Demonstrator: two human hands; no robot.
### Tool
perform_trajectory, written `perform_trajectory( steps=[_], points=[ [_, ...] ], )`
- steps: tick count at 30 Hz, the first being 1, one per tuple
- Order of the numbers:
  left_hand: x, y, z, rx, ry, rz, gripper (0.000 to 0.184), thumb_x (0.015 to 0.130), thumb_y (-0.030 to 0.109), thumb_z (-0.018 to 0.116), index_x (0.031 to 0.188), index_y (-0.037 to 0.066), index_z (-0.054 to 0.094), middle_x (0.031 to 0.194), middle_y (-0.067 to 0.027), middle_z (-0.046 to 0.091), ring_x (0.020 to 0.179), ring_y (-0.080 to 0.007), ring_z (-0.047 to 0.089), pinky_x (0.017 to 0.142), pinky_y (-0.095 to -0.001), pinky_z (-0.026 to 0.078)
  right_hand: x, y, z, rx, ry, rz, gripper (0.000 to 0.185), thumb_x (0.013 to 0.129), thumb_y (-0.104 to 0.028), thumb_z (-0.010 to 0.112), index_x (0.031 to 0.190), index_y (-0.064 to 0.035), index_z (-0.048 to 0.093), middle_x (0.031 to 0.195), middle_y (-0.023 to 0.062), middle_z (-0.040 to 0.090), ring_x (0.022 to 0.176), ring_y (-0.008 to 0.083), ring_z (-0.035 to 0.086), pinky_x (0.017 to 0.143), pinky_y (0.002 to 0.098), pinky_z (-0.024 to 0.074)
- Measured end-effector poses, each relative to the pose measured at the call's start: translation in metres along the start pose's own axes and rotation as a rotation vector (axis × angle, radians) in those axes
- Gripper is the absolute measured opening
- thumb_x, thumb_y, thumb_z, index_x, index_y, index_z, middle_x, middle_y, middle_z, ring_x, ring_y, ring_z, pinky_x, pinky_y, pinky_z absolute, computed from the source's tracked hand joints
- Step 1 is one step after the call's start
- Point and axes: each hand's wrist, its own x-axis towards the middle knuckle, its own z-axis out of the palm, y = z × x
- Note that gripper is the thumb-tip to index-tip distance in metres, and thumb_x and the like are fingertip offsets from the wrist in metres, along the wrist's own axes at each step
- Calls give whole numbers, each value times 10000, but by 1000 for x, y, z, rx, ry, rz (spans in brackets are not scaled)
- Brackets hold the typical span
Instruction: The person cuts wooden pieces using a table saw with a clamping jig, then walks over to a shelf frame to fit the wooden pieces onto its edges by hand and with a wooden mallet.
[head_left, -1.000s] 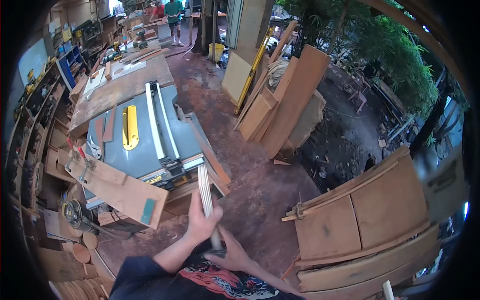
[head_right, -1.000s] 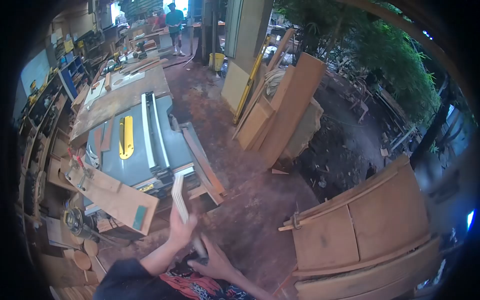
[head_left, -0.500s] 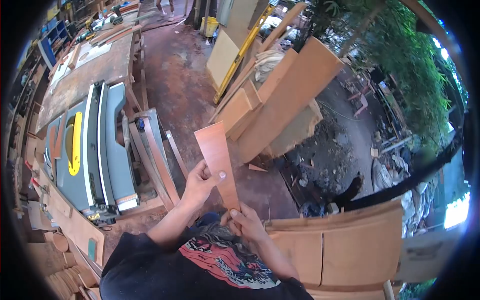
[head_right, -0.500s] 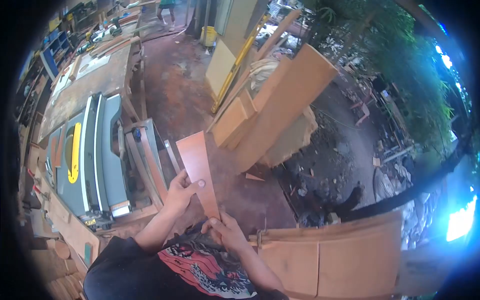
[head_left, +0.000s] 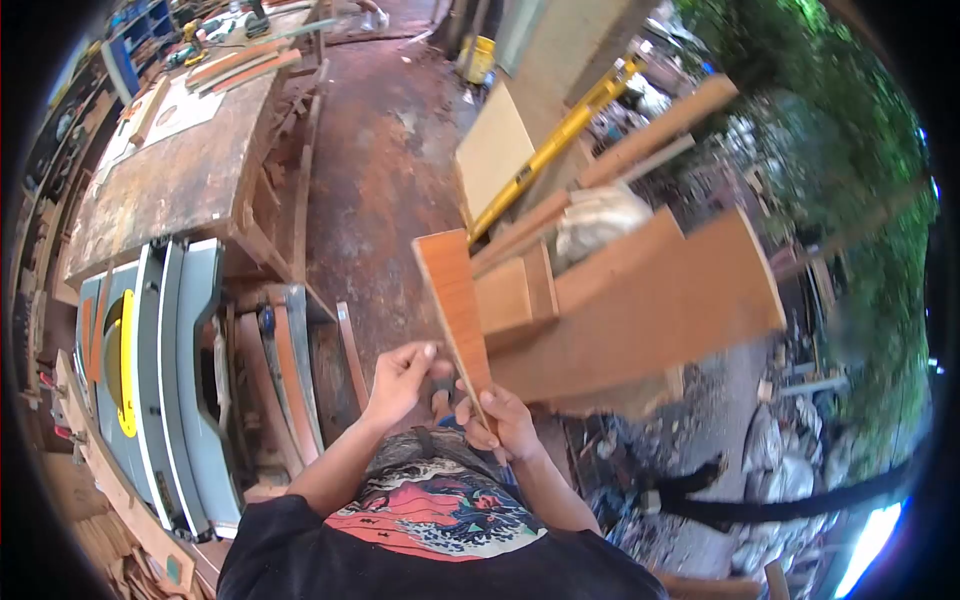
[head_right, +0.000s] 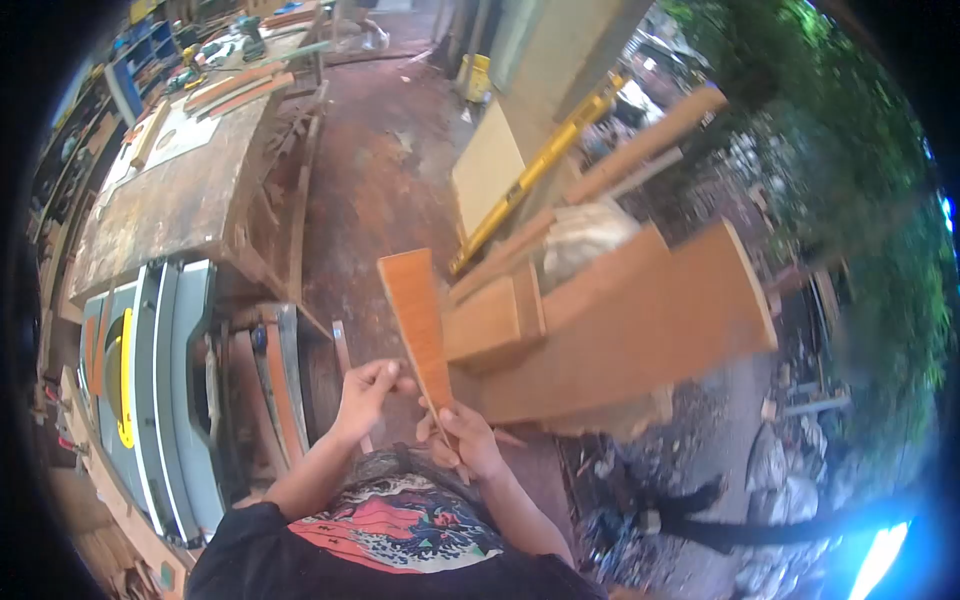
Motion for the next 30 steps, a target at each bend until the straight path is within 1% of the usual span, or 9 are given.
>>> perform_trajectory(
  steps=[4, 7, 10, 13, 17, 19, 23, 29, 30],
  points=[
    [102, -13, -29, 385, 219, 274, 296, 973, 144, 669, 1204, -42, 675, 887, -62, 721, 763, -94, 650, 720, -268, 545, 128, -107, -24, -29, -66, 5, 404, 1064, -287, 493, 1370, -22, 479, 938, 154, 663, 418, 100, 431, 395, 248, 324],
    [146, 12, -70, 572, 424, 167, 276, 953, 98, 674, 1195, -34, 679, 856, -62, 711, 741, -90, 641, 668, -272, 539, 215, -166, -22, 108, -134, 132, 395, 1090, -304, 419, 1355, -19, 487, 905, 136, 649, 431, 96, 430, 412, 256, 357],
    [195, 26, -116, 300, 553, -55, 354, 916, 77, 702, 1243, -44, 640, 812, -41, 678, 734, -79, 628, 660, -247, 526, 326, -218, -24, 330, -258, 276, 417, 1111, -339, 334, 1318, -27, 517, 782, 71, 573, 432, 93, 419, 431, 256, 383],
    [267, 37, -144, 295, 716, 60, 488, 902, 63, 704, 1347, -62, 548, 911, -60, 695, 784, -95, 642, 732, -252, 540, 452, -248, -42, 377, -386, 349, 396, 1104, -331, 366, 1283, -34, 558, 776, 62, 579, 461, 90, 411, 439, 263, 381],
    [409, 36, -206, 151, 772, 54, 608, 882, 71, 717, 1416, -76, 466, 1073, -132, 704, 892, -154, 678, 833, -291, 560, 614, -286, -33, -1046, 270, 163, 306, 1027, -283, 580, 1189, -23, 582, 720, 31, 588, 554, 94, 543, 527, 292, 459],
    [497, 99, -226, 327, 702, 28, 559, 882, 111, 728, 1369, -73, 524, 1072, -150, 715, 900, -162, 689, 830, -303, 570, 697, -284, -101, -1501, 279, -280, 270, 948, -239, 687, 1085, -18, 616, 743, 52, 642, 634, 126, 616, 585, 307, 501],
    [667, 248, -248, 393, 551, 245, 457, 903, 140, 721, 1303, -44, 600, 965, -90, 735, 835, -116, 674, 787, -280, 561, 778, -365, -34, -1206, 430, 27, 266, 944, -245, 664, 1016, 9, 639, 752, 77, 666, 688, 145, 644, 641, 330, 521],
    [908, 389, -274, 283, 332, 354, 366, 925, 139, 718, 1241, -33, 649, 760, -10, 686, 691, -42, 590, 648, -232, 504, 926, -438, -84, -1447, 629, -398, 245, 931, -220, 665, 991, 17, 644, 719, 80, 640, 682, 146, 615, 634, 341, 505],
    [950, 404, -276, 262, 317, 403, 360, 924, 134, 721, 1237, -31, 652, 753, -7, 680, 687, -42, 588, 647, -233, 504, 953, -465, -64, -1194, 707, -51, 276, 928, -232, 666, 1019, 28, 652, 783, 122, 667, 752, 201, 640, 702, 390, 518]
  ],
)
